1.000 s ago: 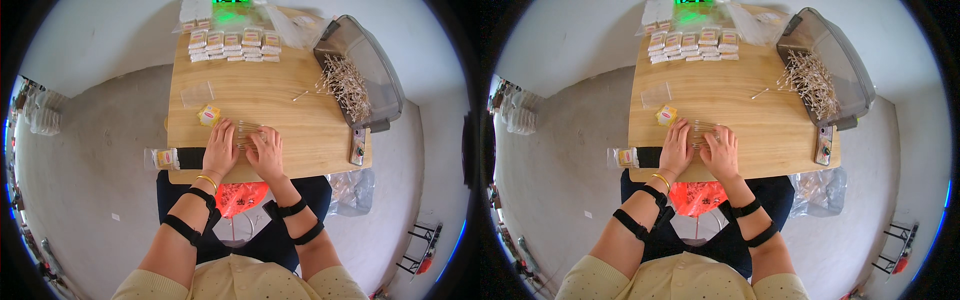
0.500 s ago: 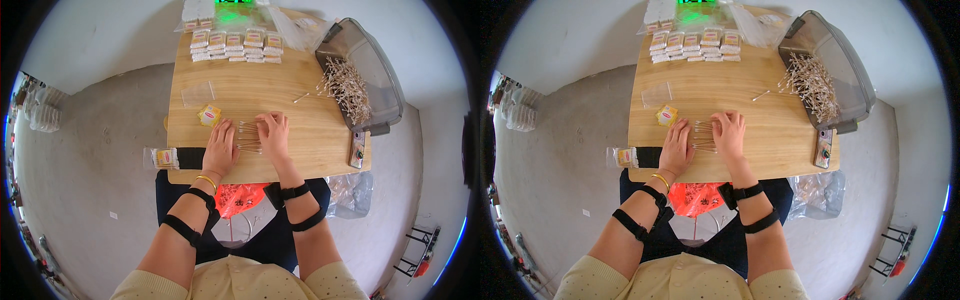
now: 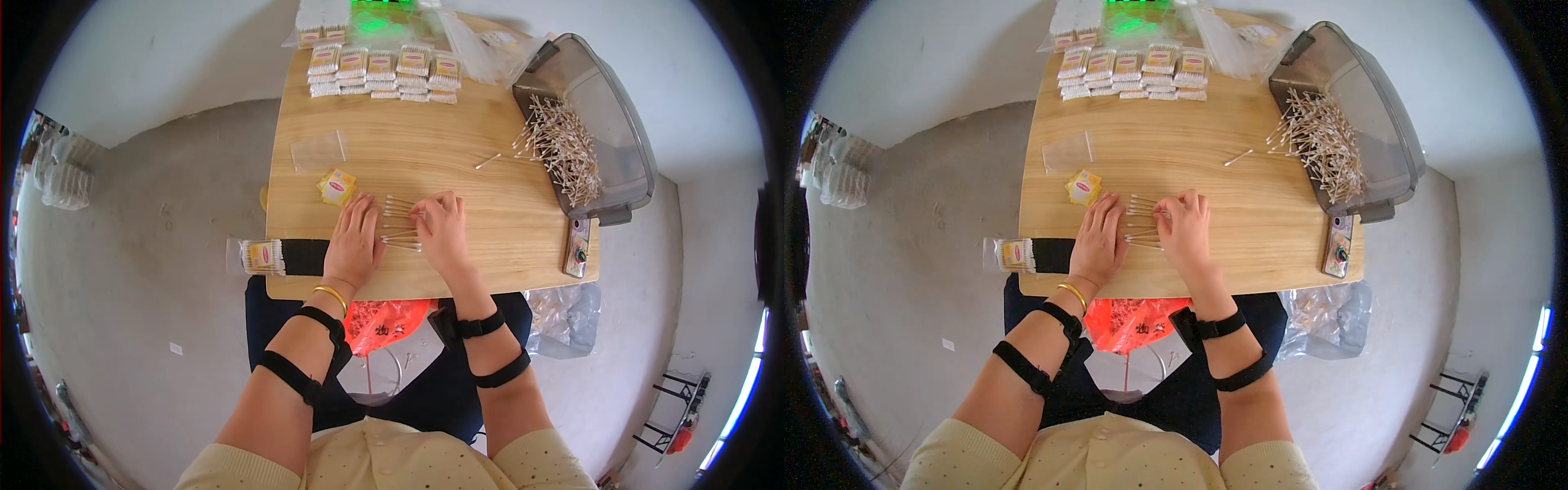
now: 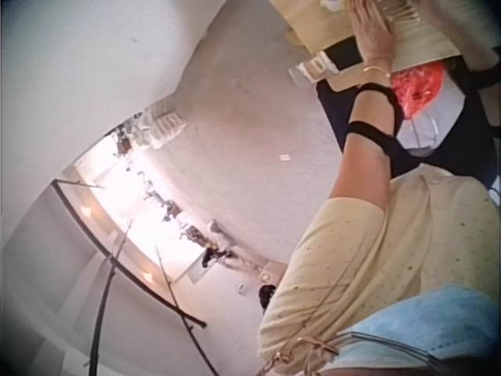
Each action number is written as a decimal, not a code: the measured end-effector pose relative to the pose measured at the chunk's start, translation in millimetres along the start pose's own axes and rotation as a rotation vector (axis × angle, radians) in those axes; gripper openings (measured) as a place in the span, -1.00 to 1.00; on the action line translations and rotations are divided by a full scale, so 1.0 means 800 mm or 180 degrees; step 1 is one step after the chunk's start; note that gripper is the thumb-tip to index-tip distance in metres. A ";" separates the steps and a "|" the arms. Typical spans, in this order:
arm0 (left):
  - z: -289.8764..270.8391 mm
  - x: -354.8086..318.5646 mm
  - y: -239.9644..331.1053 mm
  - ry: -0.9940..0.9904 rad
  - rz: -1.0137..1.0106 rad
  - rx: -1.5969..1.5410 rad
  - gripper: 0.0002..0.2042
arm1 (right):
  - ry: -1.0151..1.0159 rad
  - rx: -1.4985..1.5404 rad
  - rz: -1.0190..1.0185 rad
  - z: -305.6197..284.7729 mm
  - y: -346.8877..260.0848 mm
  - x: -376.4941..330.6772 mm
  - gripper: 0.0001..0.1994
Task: Picking up cotton swabs, counting them, and placing them into a small plastic bag.
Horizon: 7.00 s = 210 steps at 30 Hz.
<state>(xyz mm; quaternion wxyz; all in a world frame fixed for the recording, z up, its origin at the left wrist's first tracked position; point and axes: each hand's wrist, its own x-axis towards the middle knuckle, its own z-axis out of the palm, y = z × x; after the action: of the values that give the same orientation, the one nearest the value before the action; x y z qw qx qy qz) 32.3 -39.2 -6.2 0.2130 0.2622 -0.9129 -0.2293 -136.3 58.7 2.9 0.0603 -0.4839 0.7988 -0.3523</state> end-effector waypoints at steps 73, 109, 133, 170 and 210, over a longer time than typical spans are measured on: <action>-0.001 0.004 0.004 -0.0306 0.0063 0.0567 -0.44 | 0.0318 -0.2190 0.0686 -0.155 0.224 0.167 -0.91; 0.000 0.002 0.002 -0.0215 0.0050 0.0547 -0.40 | 0.0041 0.0293 -0.0378 0.023 0.021 0.041 -0.91; 0.007 0.001 -0.003 -0.0361 0.0126 0.0798 -0.29 | -0.0207 -0.0134 -0.0683 0.010 -0.004 -0.015 -0.63; -0.003 -0.005 -0.005 0.0295 0.0084 -0.0058 -0.47 | 0.0169 0.0098 -0.0097 0.004 -0.032 -0.090 -0.62; -0.006 0.000 -0.003 0.0183 0.0023 -0.0043 -0.51 | 0.0304 -0.0263 -0.0397 0.026 -0.031 -0.036 -0.73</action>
<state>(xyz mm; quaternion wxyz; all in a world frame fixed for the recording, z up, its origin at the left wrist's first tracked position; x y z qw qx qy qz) 35.8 -42.5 -3.9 0.2417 0.2640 -0.9057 -0.2270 -94.0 64.7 -4.6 -0.0200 -0.5174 0.7829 -0.3449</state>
